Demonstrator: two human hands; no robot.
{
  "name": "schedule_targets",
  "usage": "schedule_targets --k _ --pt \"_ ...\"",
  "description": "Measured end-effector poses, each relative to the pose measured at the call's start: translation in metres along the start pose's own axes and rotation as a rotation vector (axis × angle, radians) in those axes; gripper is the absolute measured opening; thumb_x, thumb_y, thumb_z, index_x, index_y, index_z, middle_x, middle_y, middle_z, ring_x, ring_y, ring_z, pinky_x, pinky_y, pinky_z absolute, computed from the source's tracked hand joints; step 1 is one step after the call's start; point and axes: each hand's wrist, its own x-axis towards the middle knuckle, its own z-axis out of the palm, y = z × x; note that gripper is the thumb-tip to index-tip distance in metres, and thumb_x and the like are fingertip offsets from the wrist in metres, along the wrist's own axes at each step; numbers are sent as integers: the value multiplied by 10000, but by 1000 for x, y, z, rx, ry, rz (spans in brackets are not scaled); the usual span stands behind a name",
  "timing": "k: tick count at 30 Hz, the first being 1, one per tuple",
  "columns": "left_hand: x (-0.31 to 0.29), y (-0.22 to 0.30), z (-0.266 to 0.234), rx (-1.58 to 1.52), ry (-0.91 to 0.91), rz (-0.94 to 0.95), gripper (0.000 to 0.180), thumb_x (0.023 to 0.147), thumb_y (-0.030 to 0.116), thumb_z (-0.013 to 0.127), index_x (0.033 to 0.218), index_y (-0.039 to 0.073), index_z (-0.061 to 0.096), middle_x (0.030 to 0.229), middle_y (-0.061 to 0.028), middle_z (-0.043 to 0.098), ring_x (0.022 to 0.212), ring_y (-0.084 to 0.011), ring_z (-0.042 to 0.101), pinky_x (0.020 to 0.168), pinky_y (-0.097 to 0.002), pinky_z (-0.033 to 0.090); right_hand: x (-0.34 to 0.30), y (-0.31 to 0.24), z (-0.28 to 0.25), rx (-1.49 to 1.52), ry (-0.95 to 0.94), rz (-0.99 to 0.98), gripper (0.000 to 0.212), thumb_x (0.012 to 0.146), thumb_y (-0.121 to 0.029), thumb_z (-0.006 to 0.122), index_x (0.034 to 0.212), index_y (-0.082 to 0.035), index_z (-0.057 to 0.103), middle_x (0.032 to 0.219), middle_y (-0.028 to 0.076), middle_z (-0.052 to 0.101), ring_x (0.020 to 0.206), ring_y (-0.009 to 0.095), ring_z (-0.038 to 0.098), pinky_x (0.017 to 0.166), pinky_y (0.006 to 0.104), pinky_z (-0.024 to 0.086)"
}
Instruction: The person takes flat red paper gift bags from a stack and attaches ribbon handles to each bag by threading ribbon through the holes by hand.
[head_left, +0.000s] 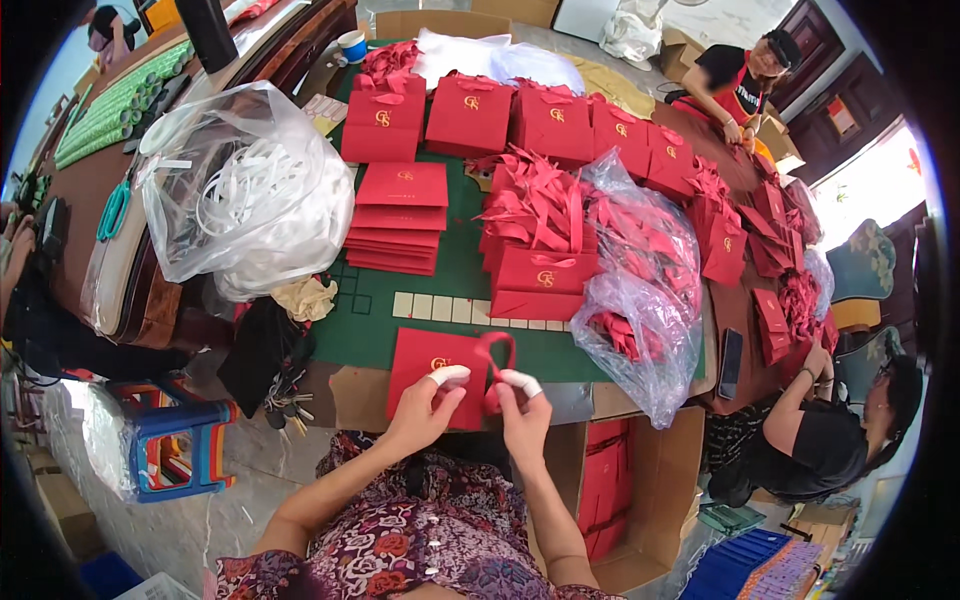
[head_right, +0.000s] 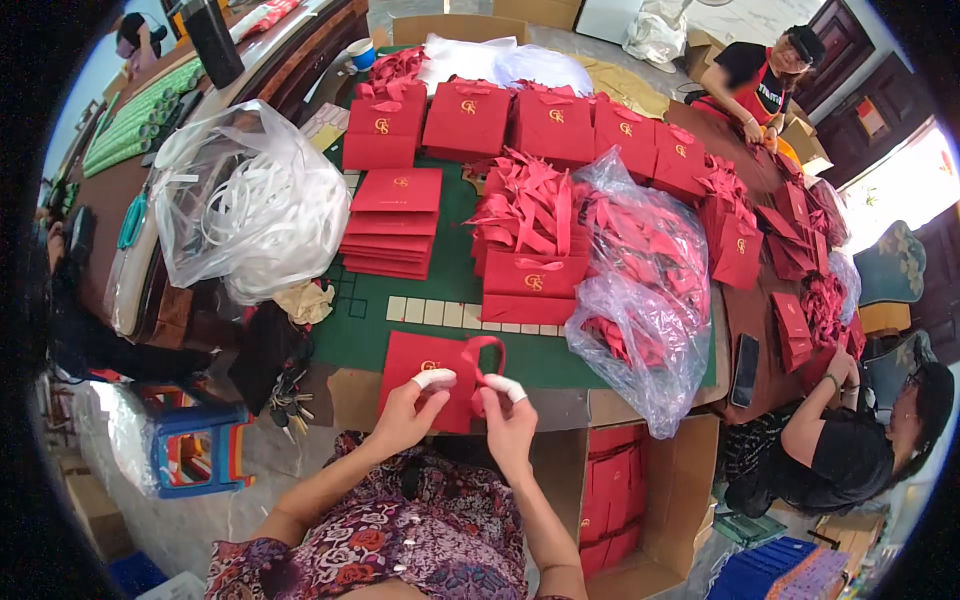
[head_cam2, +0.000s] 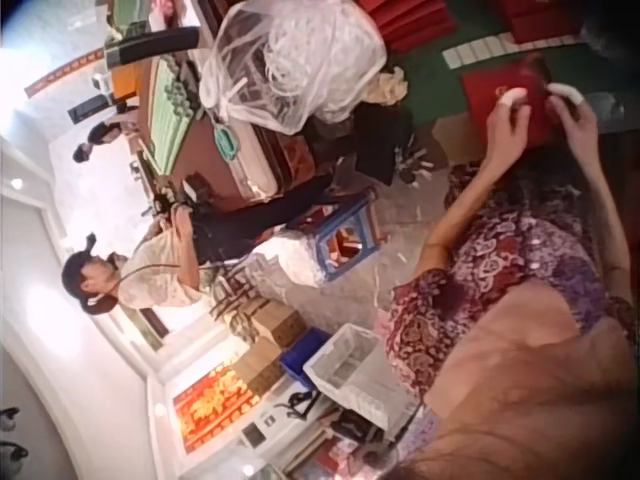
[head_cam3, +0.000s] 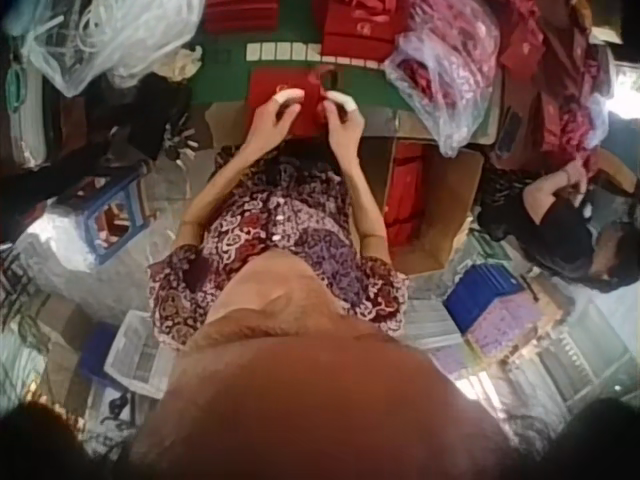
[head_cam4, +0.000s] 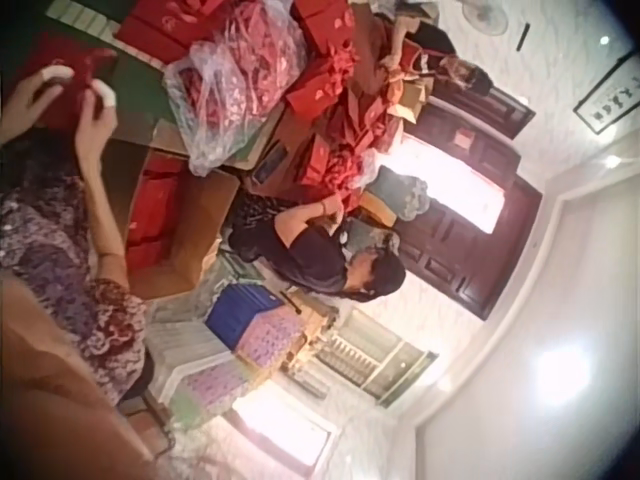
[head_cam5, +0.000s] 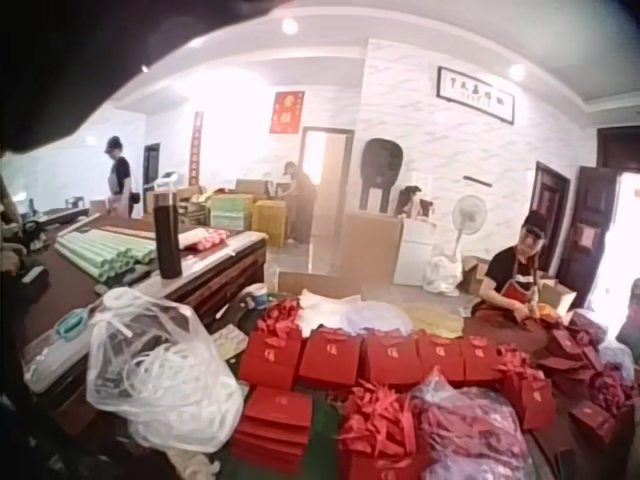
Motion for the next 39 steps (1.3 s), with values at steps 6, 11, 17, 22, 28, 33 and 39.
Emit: schedule_targets --k 6,11,17,22,28,33,39 --pt "-3 -9 15 -372 -129 -206 382 940 136 651 1299 29 580 1088 -104 694 968 -113 651 792 -262 523 16 -9 5 215 -49 95 171 958 -42 619 1123 0 607 956 22 640 831 79 609 708 223 512" --pt "-4 -8 12 -297 -246 -207 272 928 81 663 1187 5 625 1038 -18 669 908 -66 611 772 -238 513 21 -11 5 254 -30 74 167 960 -42 616 1121 0 605 978 22 636 882 76 601 755 227 521" --pt "-2 -4 5 -284 -216 -270 183 926 92 665 1091 15 663 987 -12 680 863 -72 627 729 -251 517 18 -9 -4 275 34 85 148 966 -44 605 1110 -9 607 976 23 633 872 84 606 750 218 507" --pt "7 6 -12 120 -29 33 154 899 48 641 1048 30 675 983 -100 688 836 -203 677 729 -301 534 4 -16 -7 -345 379 -288 224 872 7 680 1085 -1 611 1055 85 613 813 148 618 711 262 520" --pt "14 12 -10 208 -38 162 160 893 14 602 1051 8 621 951 -158 679 871 -312 691 756 -371 545 7 -41 8 -666 -220 -616 299 819 -20 739 1104 -54 656 1060 147 622 813 260 646 694 340 534" --pt "21 11 -14 138 -40 77 132 888 14 622 1008 0 571 890 -154 688 869 -296 702 758 -369 549 11 -25 4 -720 -265 -413 251 818 -72 756 1054 -38 675 926 136 645 756 285 642 663 339 526" --pt "44 -2 -27 207 -158 193 255 871 55 668 1112 16 597 925 -147 673 819 -277 694 734 -365 551 19 -17 12 -620 -203 -332 129 832 -94 736 943 -48 689 816 108 634 710 258 634 629 357 503"
